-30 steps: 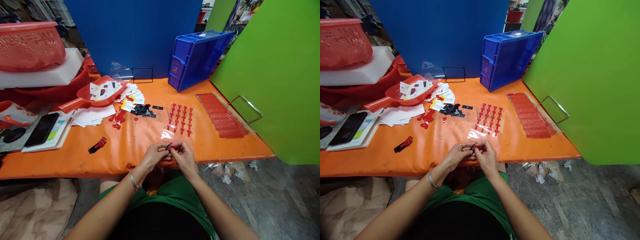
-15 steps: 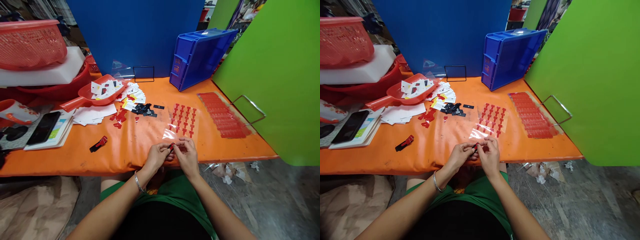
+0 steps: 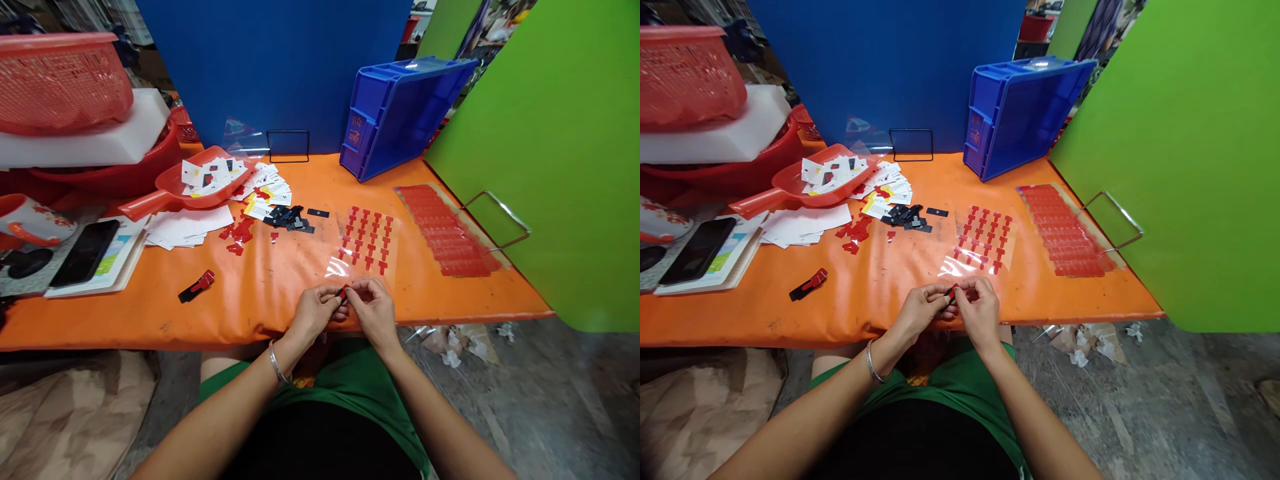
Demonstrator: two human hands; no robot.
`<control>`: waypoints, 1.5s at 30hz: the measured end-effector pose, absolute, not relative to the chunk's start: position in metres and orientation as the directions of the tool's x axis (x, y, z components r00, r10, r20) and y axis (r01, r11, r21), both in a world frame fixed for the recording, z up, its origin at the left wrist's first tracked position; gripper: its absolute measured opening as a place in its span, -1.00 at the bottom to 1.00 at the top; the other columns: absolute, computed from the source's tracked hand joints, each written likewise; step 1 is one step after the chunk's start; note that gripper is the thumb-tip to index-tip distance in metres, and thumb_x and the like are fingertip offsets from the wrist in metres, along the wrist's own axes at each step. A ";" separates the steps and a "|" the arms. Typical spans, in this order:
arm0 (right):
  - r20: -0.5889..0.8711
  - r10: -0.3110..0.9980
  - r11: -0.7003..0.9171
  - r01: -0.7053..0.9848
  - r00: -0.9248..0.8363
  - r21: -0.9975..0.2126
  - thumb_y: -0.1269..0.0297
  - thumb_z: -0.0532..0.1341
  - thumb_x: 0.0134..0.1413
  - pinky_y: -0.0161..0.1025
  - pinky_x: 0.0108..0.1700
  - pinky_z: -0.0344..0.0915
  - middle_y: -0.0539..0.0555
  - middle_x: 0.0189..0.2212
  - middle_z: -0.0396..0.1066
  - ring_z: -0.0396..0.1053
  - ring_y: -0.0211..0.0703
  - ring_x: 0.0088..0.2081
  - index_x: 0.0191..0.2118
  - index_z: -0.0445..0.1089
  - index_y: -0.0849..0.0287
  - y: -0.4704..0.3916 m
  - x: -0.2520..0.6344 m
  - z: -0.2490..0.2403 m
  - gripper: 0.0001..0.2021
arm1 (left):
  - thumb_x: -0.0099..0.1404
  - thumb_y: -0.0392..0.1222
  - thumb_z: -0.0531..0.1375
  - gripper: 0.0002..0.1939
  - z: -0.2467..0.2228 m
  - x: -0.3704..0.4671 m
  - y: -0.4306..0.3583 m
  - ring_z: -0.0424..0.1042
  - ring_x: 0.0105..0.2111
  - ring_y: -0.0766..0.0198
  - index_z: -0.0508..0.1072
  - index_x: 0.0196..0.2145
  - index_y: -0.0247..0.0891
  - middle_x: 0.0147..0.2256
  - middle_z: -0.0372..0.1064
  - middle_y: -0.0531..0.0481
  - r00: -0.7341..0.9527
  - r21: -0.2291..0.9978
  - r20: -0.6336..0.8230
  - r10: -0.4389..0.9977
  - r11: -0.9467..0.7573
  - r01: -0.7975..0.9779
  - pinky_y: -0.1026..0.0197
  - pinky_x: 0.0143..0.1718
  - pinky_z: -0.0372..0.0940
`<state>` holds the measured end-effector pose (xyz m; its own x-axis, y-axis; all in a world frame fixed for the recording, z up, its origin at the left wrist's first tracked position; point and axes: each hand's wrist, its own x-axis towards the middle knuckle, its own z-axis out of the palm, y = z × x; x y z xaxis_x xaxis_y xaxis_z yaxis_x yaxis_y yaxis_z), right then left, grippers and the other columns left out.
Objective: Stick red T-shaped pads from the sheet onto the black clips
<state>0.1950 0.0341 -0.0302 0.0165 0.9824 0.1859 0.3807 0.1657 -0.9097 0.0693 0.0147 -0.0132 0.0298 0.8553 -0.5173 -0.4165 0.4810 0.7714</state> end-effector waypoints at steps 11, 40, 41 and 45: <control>-0.064 0.998 -0.059 0.162 -0.024 -0.985 0.02 0.35 -0.20 -0.30 -0.44 0.30 -0.01 -0.43 0.36 0.30 -0.29 -0.52 -0.25 0.31 0.16 0.042 0.202 -0.035 -0.57 | 0.13 -0.36 0.28 -0.89 -0.014 0.067 0.012 0.44 -0.56 0.41 0.49 -0.33 -0.45 -0.54 0.44 0.00 0.050 0.783 -0.488 0.872 0.462 -0.417 0.35 -0.44 0.41; -0.063 0.998 -0.046 0.399 -0.029 -0.916 -0.21 0.18 -0.08 -0.37 -0.70 0.07 0.10 -0.55 0.46 0.23 -0.27 -0.65 -0.44 0.44 0.23 0.040 0.200 -0.037 -0.50 | 0.29 -0.24 0.00 -0.64 -0.029 -0.149 -0.044 0.31 -0.19 0.04 0.52 -0.10 -0.31 -0.28 0.37 -0.18 -0.624 0.585 0.307 0.718 0.375 0.719 -0.03 -0.06 0.24; -0.060 0.998 -0.042 0.408 -0.032 -0.912 -0.20 0.17 -0.07 -0.37 -0.70 0.06 0.10 -0.55 0.46 0.22 -0.27 -0.65 -0.44 0.43 0.22 0.040 0.199 -0.037 -0.51 | 0.29 -0.24 0.00 -0.64 -0.032 -0.149 -0.043 0.30 -0.18 0.03 0.52 -0.10 -0.30 -0.25 0.35 -0.20 -0.630 0.550 0.335 0.701 0.398 0.735 -0.04 -0.06 0.23; -0.096 0.995 -0.074 0.420 -0.031 -0.904 -0.20 0.14 -0.04 -0.36 -0.71 0.05 0.06 -0.53 0.44 0.12 -0.34 -0.71 -0.43 0.40 0.22 0.040 0.198 -0.039 -0.51 | 0.29 -0.23 0.04 -0.67 -0.034 -0.136 -0.037 0.25 -0.06 -0.01 0.48 -0.05 -0.26 -0.10 0.28 -0.24 -0.581 0.475 0.469 0.665 0.365 0.801 -0.08 0.00 0.18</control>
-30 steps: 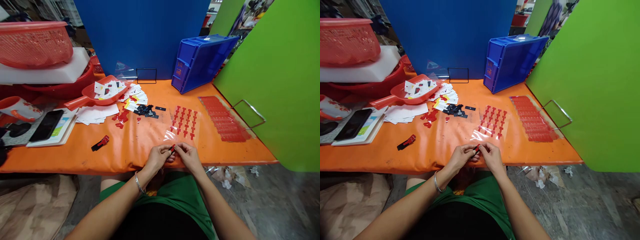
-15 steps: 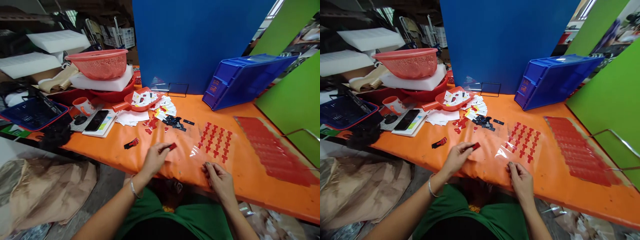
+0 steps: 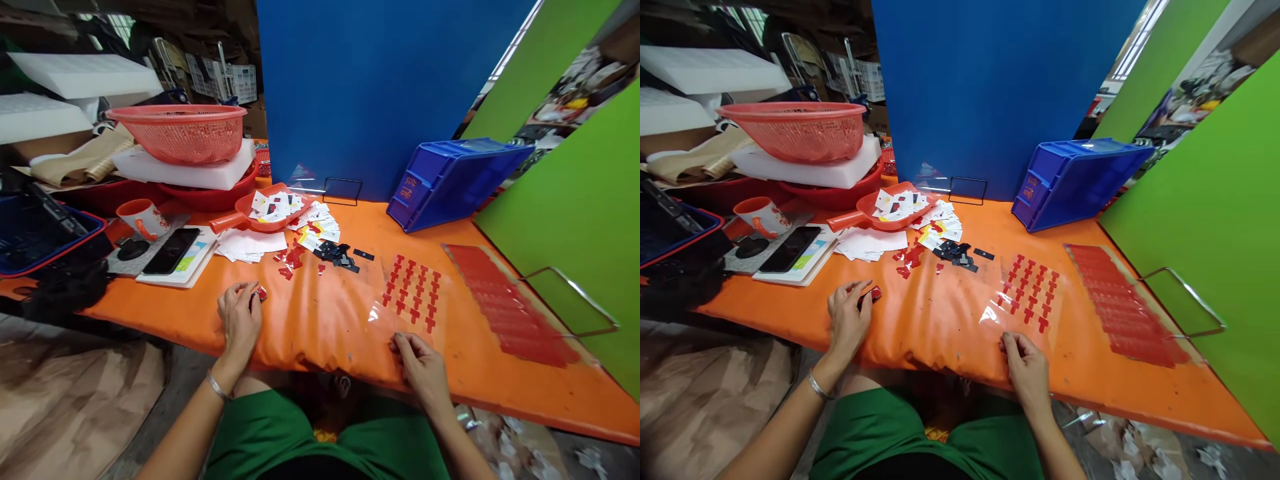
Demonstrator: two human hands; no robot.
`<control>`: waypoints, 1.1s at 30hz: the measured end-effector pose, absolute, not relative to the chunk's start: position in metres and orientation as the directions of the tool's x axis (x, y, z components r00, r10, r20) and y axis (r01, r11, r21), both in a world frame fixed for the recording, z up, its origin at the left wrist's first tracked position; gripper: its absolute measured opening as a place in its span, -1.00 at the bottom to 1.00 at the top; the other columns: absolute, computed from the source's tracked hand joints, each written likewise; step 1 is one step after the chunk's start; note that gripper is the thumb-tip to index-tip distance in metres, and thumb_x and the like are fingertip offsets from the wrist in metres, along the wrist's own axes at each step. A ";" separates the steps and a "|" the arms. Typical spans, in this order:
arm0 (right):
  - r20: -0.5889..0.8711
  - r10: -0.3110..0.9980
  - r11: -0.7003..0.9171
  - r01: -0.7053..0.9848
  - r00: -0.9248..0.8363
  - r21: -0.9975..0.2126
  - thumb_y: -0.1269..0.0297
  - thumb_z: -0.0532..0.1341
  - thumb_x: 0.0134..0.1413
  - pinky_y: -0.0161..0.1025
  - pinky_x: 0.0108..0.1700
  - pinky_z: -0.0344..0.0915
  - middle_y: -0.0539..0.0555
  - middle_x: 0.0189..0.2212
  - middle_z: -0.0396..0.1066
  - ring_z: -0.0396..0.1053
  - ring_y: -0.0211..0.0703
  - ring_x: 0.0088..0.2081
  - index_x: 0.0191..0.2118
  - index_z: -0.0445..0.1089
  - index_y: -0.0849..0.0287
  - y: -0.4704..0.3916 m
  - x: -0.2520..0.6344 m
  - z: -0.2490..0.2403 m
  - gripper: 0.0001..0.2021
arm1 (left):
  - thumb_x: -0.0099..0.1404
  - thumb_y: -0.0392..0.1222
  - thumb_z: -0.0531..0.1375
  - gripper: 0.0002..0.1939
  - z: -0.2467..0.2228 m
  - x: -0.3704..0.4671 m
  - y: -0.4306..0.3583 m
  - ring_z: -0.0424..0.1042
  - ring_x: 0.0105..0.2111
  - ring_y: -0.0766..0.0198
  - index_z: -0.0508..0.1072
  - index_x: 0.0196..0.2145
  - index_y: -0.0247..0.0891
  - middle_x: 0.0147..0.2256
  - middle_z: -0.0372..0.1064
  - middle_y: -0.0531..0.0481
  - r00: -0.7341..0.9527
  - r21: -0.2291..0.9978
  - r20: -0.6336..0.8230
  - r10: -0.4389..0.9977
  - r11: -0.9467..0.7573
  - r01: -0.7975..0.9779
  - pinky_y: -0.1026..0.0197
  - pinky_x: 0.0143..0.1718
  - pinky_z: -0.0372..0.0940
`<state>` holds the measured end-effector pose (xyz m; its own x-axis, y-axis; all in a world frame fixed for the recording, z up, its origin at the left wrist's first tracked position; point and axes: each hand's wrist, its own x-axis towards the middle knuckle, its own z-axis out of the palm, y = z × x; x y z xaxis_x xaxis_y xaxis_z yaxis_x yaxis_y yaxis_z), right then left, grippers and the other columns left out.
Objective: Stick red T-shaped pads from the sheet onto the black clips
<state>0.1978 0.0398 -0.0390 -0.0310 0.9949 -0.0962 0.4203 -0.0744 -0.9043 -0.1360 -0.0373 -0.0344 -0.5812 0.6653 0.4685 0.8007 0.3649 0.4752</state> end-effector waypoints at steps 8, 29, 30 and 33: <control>0.040 0.978 0.134 0.468 -0.205 -0.874 0.01 0.18 0.01 -0.30 -0.47 0.25 0.04 -0.53 0.40 0.31 -0.19 -0.51 -0.43 0.40 0.18 0.035 0.189 -0.015 -0.69 | 0.32 -0.25 0.06 -0.78 -0.039 -0.065 -0.025 0.29 -0.08 0.11 0.48 -0.17 -0.20 -0.14 0.33 -0.13 -0.253 0.511 0.514 0.820 -0.055 0.858 0.00 -0.02 0.25; 0.319 0.798 0.602 0.689 -0.511 -0.404 0.32 0.18 0.14 -0.10 -0.05 0.17 0.21 -0.23 0.48 0.29 0.05 -0.11 -0.27 0.48 0.21 0.190 0.072 -0.030 -0.86 | 0.30 -0.33 0.07 -0.82 -0.042 -0.039 -0.019 0.30 -0.11 0.14 0.46 -0.25 -0.21 -0.18 0.36 -0.08 -0.259 0.537 0.457 0.851 -0.031 0.843 0.02 -0.07 0.24; 0.323 0.792 0.610 0.683 -0.518 -0.401 0.34 0.16 0.14 -0.11 -0.06 0.18 0.19 -0.24 0.49 0.30 0.04 -0.12 -0.30 0.48 0.19 0.189 0.074 -0.030 -0.86 | 0.30 -0.33 0.07 -0.82 -0.041 -0.038 -0.020 0.30 -0.11 0.14 0.46 -0.26 -0.21 -0.19 0.36 -0.08 -0.260 0.537 0.456 0.851 -0.030 0.843 0.03 -0.07 0.24; 0.339 0.785 0.619 0.678 -0.519 -0.396 0.36 0.12 0.15 -0.12 -0.07 0.20 0.16 -0.29 0.50 0.35 0.01 -0.16 -0.35 0.48 0.16 0.183 0.087 -0.029 -0.82 | 0.30 -0.33 0.06 -0.82 -0.039 -0.038 -0.021 0.31 -0.12 0.15 0.46 -0.27 -0.21 -0.20 0.37 -0.07 -0.265 0.541 0.449 0.853 -0.024 0.840 0.03 -0.08 0.23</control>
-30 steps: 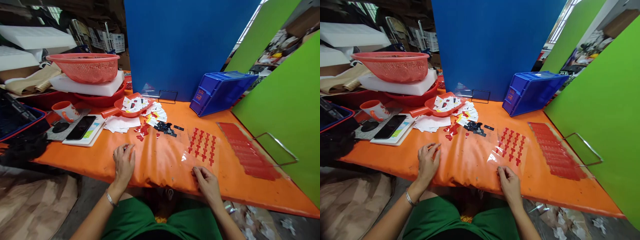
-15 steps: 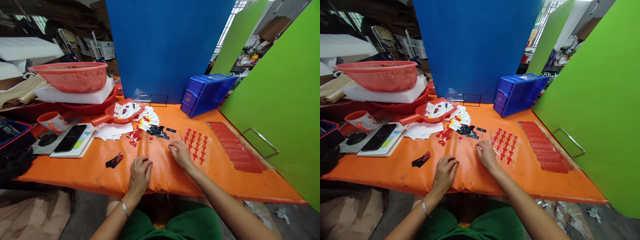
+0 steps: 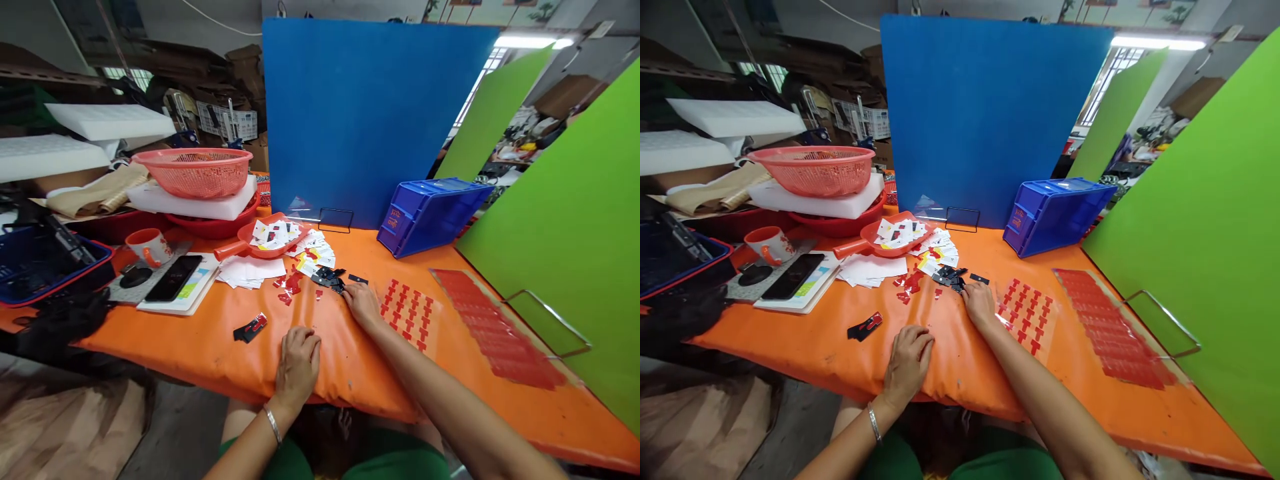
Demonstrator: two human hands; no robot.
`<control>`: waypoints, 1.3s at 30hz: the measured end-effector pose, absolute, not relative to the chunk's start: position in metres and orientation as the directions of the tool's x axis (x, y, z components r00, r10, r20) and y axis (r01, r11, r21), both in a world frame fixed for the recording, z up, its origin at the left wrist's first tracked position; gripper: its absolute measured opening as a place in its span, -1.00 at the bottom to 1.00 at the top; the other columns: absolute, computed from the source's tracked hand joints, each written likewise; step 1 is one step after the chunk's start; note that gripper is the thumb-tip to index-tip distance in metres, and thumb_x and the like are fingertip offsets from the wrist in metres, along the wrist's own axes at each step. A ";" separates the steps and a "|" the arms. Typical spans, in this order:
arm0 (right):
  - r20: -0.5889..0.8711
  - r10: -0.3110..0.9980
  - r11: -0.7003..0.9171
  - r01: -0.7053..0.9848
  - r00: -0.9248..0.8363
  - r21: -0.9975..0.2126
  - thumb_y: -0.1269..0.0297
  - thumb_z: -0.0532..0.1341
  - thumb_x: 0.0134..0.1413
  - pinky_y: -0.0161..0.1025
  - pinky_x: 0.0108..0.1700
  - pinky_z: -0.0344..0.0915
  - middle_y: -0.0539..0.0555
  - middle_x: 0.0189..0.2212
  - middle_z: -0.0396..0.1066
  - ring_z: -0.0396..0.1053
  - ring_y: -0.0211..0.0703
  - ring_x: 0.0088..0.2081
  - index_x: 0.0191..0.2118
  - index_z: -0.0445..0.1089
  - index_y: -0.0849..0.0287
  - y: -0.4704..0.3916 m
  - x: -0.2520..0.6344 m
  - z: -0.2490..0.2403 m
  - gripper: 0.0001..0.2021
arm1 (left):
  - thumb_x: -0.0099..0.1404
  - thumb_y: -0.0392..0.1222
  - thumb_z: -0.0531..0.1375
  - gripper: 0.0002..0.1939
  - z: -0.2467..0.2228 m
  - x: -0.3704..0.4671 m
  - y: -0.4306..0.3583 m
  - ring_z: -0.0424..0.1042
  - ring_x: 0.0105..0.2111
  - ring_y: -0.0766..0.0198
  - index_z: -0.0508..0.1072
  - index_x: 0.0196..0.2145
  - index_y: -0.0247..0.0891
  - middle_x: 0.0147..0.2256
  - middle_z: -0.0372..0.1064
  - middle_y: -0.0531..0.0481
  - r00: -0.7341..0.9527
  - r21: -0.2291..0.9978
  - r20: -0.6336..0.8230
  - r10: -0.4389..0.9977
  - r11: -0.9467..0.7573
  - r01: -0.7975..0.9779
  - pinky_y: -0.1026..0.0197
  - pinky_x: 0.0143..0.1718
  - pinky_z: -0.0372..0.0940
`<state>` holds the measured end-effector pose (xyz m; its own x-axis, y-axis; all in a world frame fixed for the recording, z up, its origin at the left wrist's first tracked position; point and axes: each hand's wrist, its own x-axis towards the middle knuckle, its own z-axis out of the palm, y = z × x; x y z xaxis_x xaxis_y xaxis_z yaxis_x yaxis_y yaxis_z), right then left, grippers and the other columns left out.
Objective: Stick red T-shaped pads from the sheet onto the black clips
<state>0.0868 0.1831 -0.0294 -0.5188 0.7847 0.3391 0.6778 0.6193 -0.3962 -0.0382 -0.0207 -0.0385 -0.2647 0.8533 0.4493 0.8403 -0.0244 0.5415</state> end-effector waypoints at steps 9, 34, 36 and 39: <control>0.437 0.788 0.613 0.626 -0.435 -0.482 0.24 -0.02 0.24 -0.16 -0.24 0.34 0.15 -0.35 0.50 0.43 -0.05 -0.30 -0.30 0.47 0.17 0.139 0.119 -0.010 -0.68 | 0.32 -0.26 0.06 -0.72 -0.044 -0.039 -0.021 0.32 -0.09 0.10 0.37 -0.02 -0.23 -0.16 0.38 -0.12 -0.294 0.520 0.489 0.821 -0.003 0.854 0.01 -0.06 0.23; 0.397 0.760 0.615 0.375 -0.515 -0.694 0.32 0.16 0.11 -0.03 -0.02 0.30 0.20 -0.14 0.37 0.33 0.00 -0.07 -0.24 0.49 0.11 0.078 0.130 -0.040 -0.84 | 0.31 -0.16 0.10 -0.74 -0.033 -0.037 -0.017 0.29 -0.10 0.12 0.43 -0.07 -0.16 -0.16 0.33 -0.09 -0.216 0.419 0.408 0.887 0.028 0.908 0.05 -0.08 0.23; 0.398 0.756 0.621 0.378 -0.519 -0.687 0.33 0.16 0.11 -0.03 -0.02 0.29 0.19 -0.14 0.36 0.32 0.00 -0.07 -0.26 0.48 0.10 0.077 0.130 -0.040 -0.85 | 0.31 -0.16 0.10 -0.72 -0.035 -0.037 -0.016 0.29 -0.10 0.11 0.42 -0.04 -0.15 -0.16 0.33 -0.09 -0.201 0.405 0.409 0.890 0.021 0.914 0.05 -0.08 0.23; 0.391 0.766 0.603 0.359 -0.511 -0.712 0.37 0.17 0.09 -0.05 -0.03 0.28 0.18 -0.15 0.36 0.31 -0.01 -0.07 -0.28 0.46 0.12 0.076 0.131 -0.037 -0.88 | 0.31 -0.15 0.09 -0.68 -0.039 -0.039 -0.015 0.30 -0.10 0.10 0.39 0.01 -0.15 -0.15 0.32 -0.11 -0.193 0.390 0.424 0.885 0.014 0.921 0.04 -0.08 0.24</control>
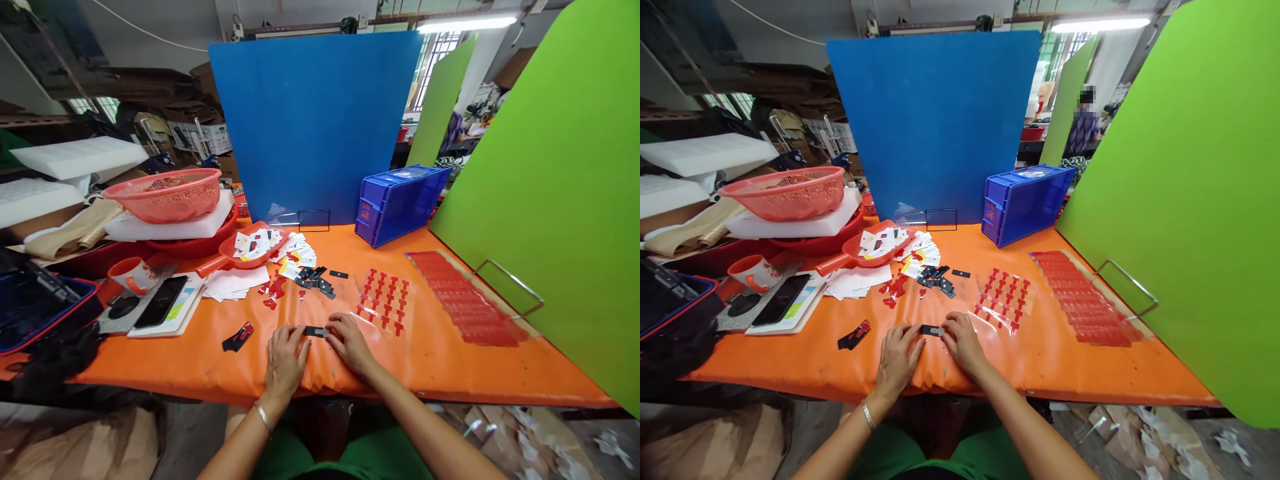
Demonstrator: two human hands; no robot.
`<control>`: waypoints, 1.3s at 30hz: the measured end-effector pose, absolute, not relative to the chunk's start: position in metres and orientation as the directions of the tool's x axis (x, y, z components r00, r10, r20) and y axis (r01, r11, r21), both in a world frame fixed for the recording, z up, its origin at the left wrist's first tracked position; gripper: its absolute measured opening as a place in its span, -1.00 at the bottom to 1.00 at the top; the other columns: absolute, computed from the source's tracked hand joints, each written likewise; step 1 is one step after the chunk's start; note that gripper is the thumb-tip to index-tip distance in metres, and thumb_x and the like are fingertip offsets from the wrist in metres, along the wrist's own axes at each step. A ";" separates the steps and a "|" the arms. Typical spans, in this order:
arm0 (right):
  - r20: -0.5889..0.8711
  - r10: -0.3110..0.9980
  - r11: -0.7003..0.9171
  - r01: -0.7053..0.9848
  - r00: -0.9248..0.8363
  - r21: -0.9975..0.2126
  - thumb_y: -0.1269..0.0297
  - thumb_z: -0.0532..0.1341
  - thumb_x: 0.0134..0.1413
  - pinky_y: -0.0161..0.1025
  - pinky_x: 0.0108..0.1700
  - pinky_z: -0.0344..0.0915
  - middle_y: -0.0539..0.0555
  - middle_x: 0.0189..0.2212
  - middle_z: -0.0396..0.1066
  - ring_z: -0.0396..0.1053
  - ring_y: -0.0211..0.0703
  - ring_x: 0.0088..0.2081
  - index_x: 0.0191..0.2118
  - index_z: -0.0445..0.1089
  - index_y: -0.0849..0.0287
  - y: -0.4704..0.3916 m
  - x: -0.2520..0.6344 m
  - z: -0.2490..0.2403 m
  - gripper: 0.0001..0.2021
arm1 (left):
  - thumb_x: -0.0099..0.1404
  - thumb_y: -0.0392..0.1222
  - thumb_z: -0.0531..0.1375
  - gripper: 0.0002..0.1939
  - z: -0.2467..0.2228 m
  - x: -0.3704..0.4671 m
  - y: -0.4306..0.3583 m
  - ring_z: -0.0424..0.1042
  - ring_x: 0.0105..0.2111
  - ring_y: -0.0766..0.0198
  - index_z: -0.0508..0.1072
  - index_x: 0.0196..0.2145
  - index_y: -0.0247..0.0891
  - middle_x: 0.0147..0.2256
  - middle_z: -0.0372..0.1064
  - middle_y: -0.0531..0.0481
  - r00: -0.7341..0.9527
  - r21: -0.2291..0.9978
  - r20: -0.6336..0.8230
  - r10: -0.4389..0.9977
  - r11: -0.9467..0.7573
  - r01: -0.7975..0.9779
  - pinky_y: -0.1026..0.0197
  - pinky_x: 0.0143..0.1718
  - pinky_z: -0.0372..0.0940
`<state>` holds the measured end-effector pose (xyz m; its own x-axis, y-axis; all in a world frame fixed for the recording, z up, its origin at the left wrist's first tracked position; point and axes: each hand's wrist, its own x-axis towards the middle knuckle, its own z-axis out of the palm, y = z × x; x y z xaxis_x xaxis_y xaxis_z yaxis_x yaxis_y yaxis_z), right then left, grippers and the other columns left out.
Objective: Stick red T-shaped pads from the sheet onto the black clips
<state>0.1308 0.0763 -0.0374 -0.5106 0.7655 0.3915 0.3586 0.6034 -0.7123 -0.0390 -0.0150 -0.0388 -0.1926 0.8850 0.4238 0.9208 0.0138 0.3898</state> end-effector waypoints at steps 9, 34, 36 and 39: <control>0.424 0.738 0.611 0.254 -0.525 -0.749 0.48 0.14 0.07 -0.11 -0.09 0.27 0.10 -0.28 0.41 0.31 -0.07 -0.15 -0.34 0.39 0.08 0.078 0.134 -0.040 -0.85 | 0.29 -0.14 0.12 -0.69 -0.035 -0.035 -0.004 0.32 -0.07 0.06 0.43 -0.02 -0.18 -0.08 0.36 -0.15 -0.076 0.440 0.398 0.914 -0.118 0.890 -0.02 -0.06 0.26; -0.032 0.995 0.063 0.876 -0.090 -0.478 0.37 0.16 0.04 -0.29 -0.35 0.09 0.11 -0.27 0.38 0.34 -0.12 -0.26 -0.36 0.39 0.16 0.138 0.204 -0.009 -0.94 | 0.17 -0.29 0.27 -0.80 0.001 0.049 0.077 0.48 -0.53 0.31 0.33 -0.27 -0.39 -0.44 0.49 -0.12 -0.110 0.850 -0.436 0.893 0.368 -0.378 0.22 -0.41 0.44; -0.047 0.994 0.069 0.884 -0.103 -0.462 0.37 0.16 0.05 -0.29 -0.36 0.08 0.11 -0.27 0.38 0.33 -0.11 -0.26 -0.34 0.39 0.16 0.139 0.203 -0.010 -0.93 | 0.20 -0.36 0.23 -0.87 0.000 0.056 0.087 0.48 -0.53 0.33 0.33 -0.29 -0.39 -0.44 0.48 -0.11 -0.121 0.842 -0.450 0.885 0.375 -0.389 0.23 -0.40 0.44; -0.003 0.994 0.102 0.907 -0.113 -0.408 0.35 0.14 0.09 -0.26 -0.32 0.11 0.17 -0.20 0.37 0.31 -0.05 -0.19 -0.22 0.39 0.19 0.134 0.202 -0.013 -0.86 | 0.23 -0.43 0.17 -0.94 -0.002 0.065 0.101 0.47 -0.56 0.36 0.33 -0.31 -0.39 -0.45 0.46 -0.09 -0.133 0.850 -0.441 0.887 0.366 -0.378 0.25 -0.40 0.42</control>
